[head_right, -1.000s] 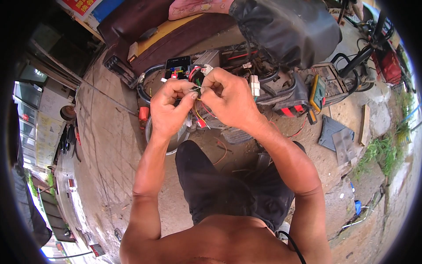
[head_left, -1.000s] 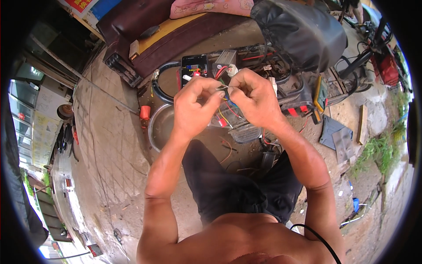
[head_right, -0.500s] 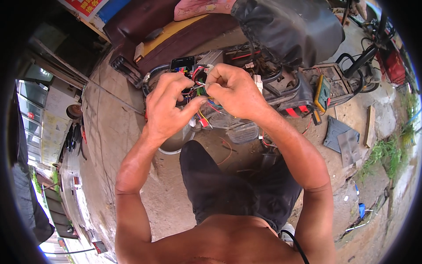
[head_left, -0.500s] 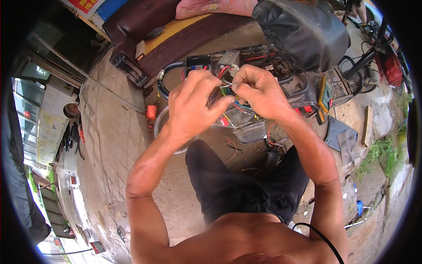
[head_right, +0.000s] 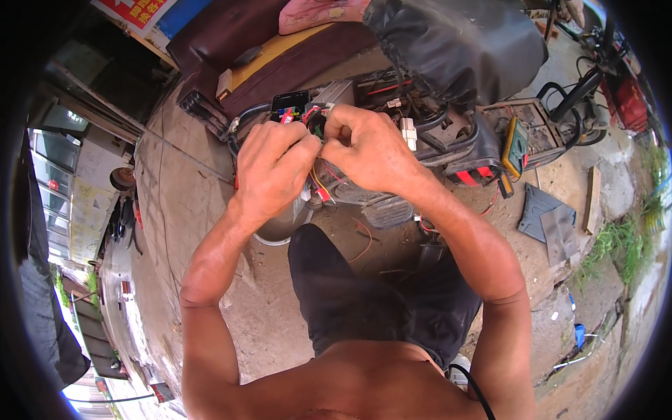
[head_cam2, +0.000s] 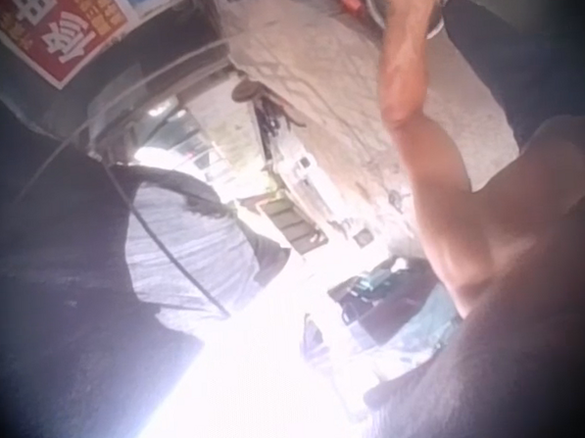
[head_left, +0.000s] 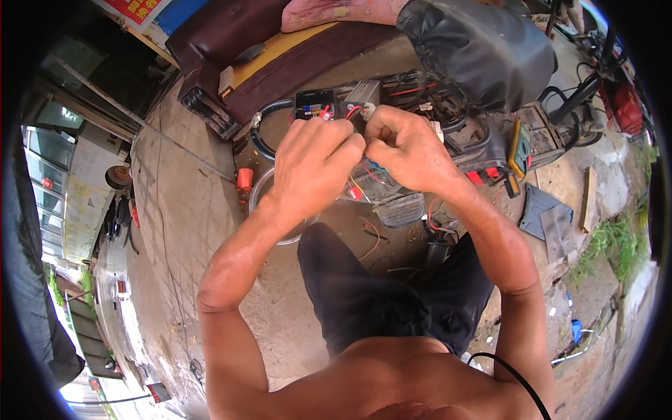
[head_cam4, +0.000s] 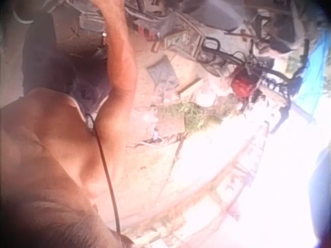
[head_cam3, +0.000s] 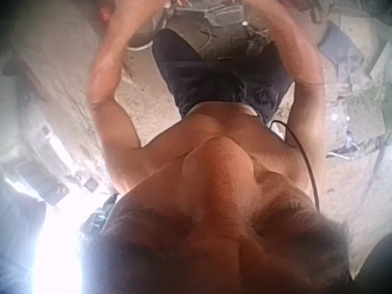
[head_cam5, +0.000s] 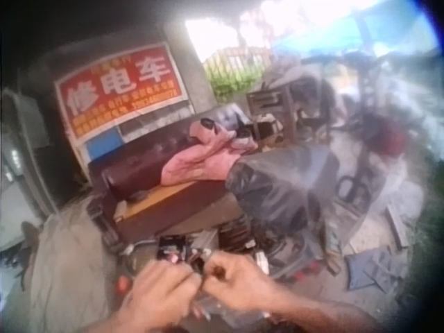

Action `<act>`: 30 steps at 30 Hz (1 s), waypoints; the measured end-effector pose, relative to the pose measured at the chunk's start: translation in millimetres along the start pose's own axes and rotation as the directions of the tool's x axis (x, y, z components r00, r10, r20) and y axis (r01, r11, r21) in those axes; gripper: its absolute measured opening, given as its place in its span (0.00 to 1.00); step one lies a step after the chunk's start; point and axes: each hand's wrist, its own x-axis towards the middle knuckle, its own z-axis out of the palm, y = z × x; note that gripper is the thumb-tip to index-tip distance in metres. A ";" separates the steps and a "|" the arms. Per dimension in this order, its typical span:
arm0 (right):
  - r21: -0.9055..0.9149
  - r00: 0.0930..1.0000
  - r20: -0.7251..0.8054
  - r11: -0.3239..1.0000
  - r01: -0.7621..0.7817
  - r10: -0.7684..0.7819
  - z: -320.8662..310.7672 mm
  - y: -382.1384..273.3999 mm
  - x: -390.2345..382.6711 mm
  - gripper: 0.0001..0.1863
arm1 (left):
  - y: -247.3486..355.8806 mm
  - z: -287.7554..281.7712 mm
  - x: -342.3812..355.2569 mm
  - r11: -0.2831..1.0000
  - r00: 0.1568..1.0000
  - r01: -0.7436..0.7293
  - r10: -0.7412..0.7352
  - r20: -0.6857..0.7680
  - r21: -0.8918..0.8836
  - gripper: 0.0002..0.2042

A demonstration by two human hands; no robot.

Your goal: The person works on the electrical wiring of a bicycle by hand, connecting and disconnecting several plastic wire connectors, and using a pair of pliers to cut a wire.

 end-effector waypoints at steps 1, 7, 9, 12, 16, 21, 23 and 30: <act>-0.019 0.998 0.054 1.000 0.021 -0.020 -1.9 0.2 -0.1 0.08 | -3.1 0.1 1.6 0.999 0.999 -0.043 0.043 0.014 -0.021 0.09; -0.139 0.956 0.171 0.955 0.263 -0.238 -14.7 -0.7 1.8 0.05 | 7.4 -15.9 18.3 0.717 0.782 0.612 -0.488 0.388 -0.333 0.03; -0.139 0.923 0.172 0.919 0.369 -0.345 -16.5 5.2 0.9 0.05 | 4.2 -19.0 24.8 0.586 0.667 0.737 -0.549 0.505 -0.337 0.03; -0.039 0.911 0.208 0.927 0.372 -0.357 -16.7 14.3 0.8 0.05 | -9.8 -13.2 20.9 0.444 0.546 0.831 -0.543 0.637 -0.334 0.05; 0.133 0.899 0.219 0.924 0.359 -0.380 -15.9 24.3 2.8 0.04 | -15.4 -17.1 23.3 0.118 0.402 0.912 -0.454 0.796 -0.393 0.04; 0.243 0.916 0.241 0.934 0.262 -0.320 -16.9 27.2 2.2 0.04 | -4.7 -13.6 12.3 0.105 0.391 0.909 -0.551 0.737 -0.404 0.04; 0.274 0.933 0.244 0.941 0.196 -0.266 -16.3 29.3 1.0 0.07 | 6.0 -10.5 5.6 0.145 0.422 0.894 -0.593 0.686 -0.425 0.05; 0.258 0.936 0.225 0.943 0.212 -0.272 -17.0 25.1 0.2 0.05 | 24.0 -6.2 -7.4 0.766 0.896 0.427 -0.430 0.111 -0.480 0.22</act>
